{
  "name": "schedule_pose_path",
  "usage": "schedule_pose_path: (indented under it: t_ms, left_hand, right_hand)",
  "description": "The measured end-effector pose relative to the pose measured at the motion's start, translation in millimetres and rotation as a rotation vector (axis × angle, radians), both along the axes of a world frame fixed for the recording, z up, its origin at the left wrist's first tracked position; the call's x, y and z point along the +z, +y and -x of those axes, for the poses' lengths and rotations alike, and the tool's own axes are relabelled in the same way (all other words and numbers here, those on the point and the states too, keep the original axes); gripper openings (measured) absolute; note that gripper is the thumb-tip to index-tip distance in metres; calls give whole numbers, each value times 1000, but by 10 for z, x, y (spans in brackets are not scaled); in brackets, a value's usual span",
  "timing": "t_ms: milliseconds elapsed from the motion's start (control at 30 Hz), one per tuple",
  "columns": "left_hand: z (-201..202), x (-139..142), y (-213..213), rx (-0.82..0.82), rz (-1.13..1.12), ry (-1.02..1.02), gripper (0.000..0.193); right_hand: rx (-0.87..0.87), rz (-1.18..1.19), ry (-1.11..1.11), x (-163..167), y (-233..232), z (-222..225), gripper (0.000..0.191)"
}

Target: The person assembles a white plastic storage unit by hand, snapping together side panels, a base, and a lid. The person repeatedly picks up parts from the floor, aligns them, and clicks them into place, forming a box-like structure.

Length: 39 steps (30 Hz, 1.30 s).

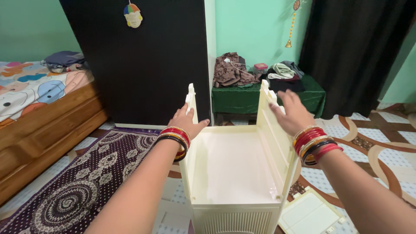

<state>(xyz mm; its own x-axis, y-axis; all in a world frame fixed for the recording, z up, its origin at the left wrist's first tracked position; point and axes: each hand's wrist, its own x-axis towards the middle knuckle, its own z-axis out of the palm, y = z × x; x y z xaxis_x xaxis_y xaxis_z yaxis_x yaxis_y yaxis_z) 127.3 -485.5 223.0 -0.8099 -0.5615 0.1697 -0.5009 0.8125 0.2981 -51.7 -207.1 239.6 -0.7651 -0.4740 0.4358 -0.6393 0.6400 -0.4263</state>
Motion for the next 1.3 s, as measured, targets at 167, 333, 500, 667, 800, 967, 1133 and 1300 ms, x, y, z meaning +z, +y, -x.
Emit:
schedule_pose_path:
  t_ms: [167, 333, 500, 667, 800, 967, 1133, 1300]
  left_hand:
    - [-94, 68, 120, -70, 239, 298, 68]
    - [-276, 172, 598, -271, 614, 599, 47]
    - [-323, -39, 1519, -450, 447, 724, 38]
    - [-262, -340, 2372, -583, 123, 619, 24]
    - [-153, -552, 2834, -428, -208, 564, 35]
    - [-123, -806, 3184, -113, -441, 591, 56]
    - [-190, -1154, 3582, -199, 6, 838, 66]
    - [228, -1515, 4094, -460, -164, 626, 57]
  right_hand:
    - [17, 111, 119, 69, 235, -388, 58]
    - [118, 108, 171, -80, 522, -790, 60]
    - [202, 236, 26, -307, 858, -1155, 76]
    - [121, 219, -145, -689, 1276, -1169, 84]
    - [90, 289, -174, -1250, 1732, -1002, 86]
    - [-79, 234, -145, -1971, 2380, -747, 87]
    - [-243, 250, -408, -2619, 2906, -710, 86]
    - [-291, 225, -453, -3144, 3319, -699, 81]
